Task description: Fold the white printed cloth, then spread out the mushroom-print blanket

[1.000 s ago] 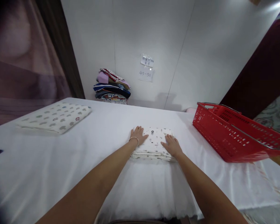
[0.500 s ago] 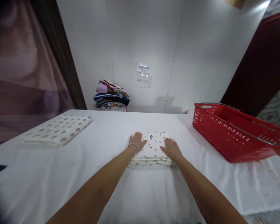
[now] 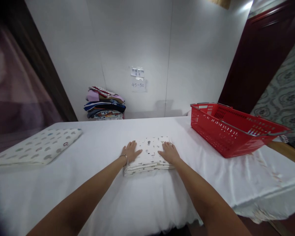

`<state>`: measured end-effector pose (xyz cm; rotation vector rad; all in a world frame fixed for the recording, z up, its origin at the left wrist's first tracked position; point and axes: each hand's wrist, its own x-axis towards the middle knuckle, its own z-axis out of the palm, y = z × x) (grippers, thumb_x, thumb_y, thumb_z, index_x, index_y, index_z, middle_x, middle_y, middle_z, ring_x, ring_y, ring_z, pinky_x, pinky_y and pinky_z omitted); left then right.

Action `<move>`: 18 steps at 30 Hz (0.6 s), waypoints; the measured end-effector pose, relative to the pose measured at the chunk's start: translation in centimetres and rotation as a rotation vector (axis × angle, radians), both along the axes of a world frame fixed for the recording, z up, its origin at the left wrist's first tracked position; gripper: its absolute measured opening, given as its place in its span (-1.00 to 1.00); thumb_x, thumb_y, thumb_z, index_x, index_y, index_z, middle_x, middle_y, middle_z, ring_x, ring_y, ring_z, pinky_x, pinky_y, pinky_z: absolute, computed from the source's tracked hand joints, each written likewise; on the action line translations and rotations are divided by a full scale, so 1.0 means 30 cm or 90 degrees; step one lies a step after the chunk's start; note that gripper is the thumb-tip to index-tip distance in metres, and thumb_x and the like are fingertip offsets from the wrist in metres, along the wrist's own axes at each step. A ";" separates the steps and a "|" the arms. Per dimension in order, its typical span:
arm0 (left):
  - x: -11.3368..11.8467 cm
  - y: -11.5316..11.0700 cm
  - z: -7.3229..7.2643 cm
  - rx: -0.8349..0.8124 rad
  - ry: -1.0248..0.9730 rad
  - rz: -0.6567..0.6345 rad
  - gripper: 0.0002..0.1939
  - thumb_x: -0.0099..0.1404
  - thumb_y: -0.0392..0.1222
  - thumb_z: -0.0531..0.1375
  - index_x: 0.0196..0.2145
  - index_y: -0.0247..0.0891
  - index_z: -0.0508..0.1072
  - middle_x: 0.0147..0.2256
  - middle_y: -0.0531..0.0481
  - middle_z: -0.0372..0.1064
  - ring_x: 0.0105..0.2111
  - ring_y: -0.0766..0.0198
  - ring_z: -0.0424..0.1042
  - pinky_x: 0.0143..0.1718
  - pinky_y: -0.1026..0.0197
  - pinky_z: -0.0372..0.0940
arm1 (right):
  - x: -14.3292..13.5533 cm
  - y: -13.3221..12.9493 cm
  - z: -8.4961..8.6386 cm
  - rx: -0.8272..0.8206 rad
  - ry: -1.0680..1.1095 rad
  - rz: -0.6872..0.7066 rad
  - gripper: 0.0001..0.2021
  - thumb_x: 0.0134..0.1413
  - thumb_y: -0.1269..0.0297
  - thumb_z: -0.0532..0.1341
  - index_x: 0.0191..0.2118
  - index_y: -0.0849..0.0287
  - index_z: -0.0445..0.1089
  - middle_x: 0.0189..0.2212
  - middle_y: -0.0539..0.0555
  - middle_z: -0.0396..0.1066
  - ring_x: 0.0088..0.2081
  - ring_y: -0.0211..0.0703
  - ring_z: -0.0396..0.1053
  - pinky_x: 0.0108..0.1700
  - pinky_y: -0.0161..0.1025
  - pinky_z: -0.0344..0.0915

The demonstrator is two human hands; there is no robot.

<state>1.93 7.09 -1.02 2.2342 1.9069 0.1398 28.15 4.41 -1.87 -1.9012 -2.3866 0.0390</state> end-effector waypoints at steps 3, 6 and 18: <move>-0.011 -0.026 -0.018 -0.023 -0.001 -0.004 -0.20 0.20 0.30 -0.27 0.27 -0.22 -0.17 0.29 0.04 -0.49 0.27 0.11 -0.45 0.21 -0.12 -0.22 | 0.002 0.001 -0.006 -0.005 0.002 0.005 -0.35 0.17 -0.09 -0.16 0.23 0.27 -0.01 0.26 0.18 -0.14 0.27 0.00 -0.25 0.22 -0.02 -0.27; -0.009 -0.027 -0.023 -0.017 0.001 0.005 -0.20 0.20 0.30 -0.27 0.27 -0.20 -0.16 0.29 0.04 -0.49 0.27 0.11 -0.46 0.21 -0.11 -0.21 | 0.000 0.005 0.009 -0.023 0.008 0.000 -0.35 0.16 -0.08 -0.13 0.22 0.28 -0.01 0.26 0.20 -0.15 0.27 0.02 -0.25 0.21 0.00 -0.25; 0.008 -0.037 -0.010 -0.018 0.017 0.014 -0.22 0.20 0.29 -0.26 0.27 -0.18 -0.15 0.29 0.07 -0.50 0.27 0.08 -0.47 0.21 -0.13 -0.25 | 0.012 0.180 0.042 -0.054 0.044 -0.096 -0.32 0.16 -0.12 -0.18 0.26 0.25 -0.11 0.29 0.17 -0.28 0.28 0.00 -0.38 0.21 0.00 -0.24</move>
